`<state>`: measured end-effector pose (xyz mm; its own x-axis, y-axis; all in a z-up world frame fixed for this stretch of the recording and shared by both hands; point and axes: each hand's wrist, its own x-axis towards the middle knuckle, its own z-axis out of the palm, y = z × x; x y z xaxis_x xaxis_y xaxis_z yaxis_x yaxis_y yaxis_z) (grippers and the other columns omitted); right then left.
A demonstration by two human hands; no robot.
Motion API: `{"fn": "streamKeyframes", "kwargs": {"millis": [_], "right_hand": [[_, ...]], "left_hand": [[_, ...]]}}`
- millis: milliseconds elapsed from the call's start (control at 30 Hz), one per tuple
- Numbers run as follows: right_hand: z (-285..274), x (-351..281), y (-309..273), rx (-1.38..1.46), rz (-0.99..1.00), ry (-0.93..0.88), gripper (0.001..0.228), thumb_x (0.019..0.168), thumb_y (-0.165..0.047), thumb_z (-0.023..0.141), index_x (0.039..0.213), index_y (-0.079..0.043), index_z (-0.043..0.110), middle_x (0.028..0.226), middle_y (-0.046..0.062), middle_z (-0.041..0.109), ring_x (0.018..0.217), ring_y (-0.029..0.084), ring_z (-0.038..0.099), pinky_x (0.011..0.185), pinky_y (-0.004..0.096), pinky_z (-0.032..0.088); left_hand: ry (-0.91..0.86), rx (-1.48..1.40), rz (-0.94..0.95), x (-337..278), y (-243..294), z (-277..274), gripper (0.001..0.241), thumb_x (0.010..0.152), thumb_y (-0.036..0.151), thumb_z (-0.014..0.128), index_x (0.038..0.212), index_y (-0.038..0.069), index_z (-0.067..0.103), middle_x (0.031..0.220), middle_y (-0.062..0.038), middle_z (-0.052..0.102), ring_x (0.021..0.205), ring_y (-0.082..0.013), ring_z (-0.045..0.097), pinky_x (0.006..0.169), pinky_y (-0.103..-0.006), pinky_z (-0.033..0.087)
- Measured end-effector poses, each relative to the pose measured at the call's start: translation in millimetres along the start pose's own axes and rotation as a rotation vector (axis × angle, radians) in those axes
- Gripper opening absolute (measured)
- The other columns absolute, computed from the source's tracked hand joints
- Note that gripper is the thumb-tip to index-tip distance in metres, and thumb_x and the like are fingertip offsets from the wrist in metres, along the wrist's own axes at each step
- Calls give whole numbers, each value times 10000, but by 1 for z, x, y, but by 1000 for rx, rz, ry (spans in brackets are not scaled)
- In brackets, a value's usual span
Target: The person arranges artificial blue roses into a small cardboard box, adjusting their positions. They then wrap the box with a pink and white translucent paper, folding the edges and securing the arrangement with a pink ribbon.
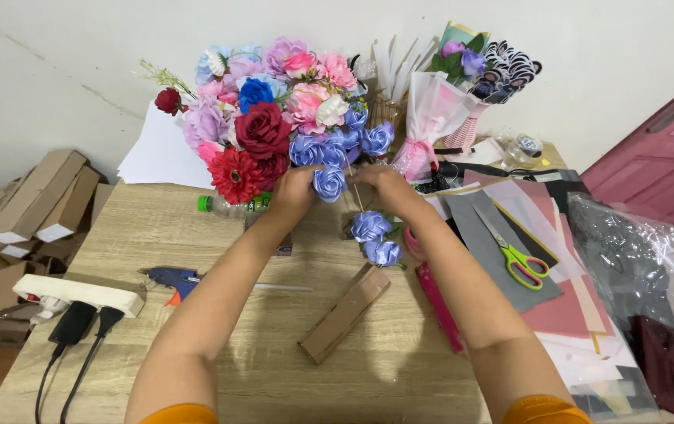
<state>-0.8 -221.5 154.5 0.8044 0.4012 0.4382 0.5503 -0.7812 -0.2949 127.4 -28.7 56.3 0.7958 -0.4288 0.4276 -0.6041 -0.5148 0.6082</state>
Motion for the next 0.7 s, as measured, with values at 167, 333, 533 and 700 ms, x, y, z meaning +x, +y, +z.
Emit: {"fn": "streamKeyframes", "kwargs": {"millis": [167, 333, 533, 700], "right_hand": [[34, -14, 57, -155, -158, -85, 433, 744, 12, 679, 1125, -180, 749, 1246, 194, 643, 1177, 457, 599, 1016, 530, 475], [37, -12, 69, -231, -218, 30, 120, 962, -276, 657, 1047, -249, 738, 1162, 67, 672, 1132, 308, 644, 956, 424, 497], [44, 6, 102, -91, -78, 292, 173, 988, -308, 656, 1090, -206, 752, 1000, 45, 734, 1027, 290, 685, 923, 411, 492], [61, 26, 115, 69, 135, 445, 188, 1063, -319, 596, 1026, -195, 733, 912, 15, 762, 1011, 259, 709, 998, 423, 482]], "left_hand": [[18, -28, 38, -7, 15, -19, 334, 917, 104, 517, 1078, 299, 735, 1022, 11, 750, 1058, -262, 688, 915, -478, 562], [20, -20, 18, -5, 13, -19, 364, 886, 42, 512, 1111, 221, 734, 1018, -71, 756, 1044, -342, 690, 901, -524, 558], [23, -49, -5, -6, 15, -17, 325, 876, 34, 543, 1108, 177, 722, 1013, -124, 749, 1041, -395, 678, 886, -560, 548], [22, -31, -24, -5, 14, -14, 352, 869, 31, 543, 1130, 198, 708, 1012, -116, 748, 1039, -390, 681, 893, -550, 552]]}}
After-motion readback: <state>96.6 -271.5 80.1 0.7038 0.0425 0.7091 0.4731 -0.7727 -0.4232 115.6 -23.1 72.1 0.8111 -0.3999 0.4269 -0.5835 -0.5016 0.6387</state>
